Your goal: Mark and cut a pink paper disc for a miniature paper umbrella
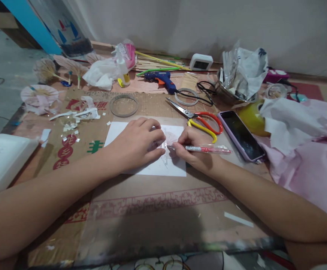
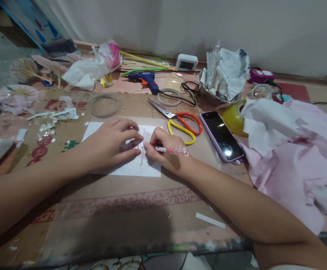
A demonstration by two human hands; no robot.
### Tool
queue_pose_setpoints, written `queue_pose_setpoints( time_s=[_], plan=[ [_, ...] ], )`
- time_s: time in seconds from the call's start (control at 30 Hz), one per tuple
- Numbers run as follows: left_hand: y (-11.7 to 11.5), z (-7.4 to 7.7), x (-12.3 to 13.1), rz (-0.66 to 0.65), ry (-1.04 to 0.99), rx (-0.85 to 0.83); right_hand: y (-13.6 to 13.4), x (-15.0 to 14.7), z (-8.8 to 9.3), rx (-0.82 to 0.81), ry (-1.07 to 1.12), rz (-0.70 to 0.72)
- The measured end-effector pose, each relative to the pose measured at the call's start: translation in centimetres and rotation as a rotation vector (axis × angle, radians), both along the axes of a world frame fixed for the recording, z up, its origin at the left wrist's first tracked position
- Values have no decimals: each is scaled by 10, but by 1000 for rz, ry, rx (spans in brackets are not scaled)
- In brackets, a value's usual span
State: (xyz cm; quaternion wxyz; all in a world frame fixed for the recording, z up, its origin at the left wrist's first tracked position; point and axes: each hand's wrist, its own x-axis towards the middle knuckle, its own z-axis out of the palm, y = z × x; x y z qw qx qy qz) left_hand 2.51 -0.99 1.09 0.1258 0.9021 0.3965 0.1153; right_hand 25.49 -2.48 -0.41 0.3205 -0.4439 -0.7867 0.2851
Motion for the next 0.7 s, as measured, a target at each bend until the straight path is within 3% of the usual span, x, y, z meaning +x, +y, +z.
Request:
queue_pose_setpoints(
  time_s=[0.7],
  plan=[
    [0, -1, 1, 2, 19, 17, 1, 1, -2, 17, 34, 61]
  ],
)
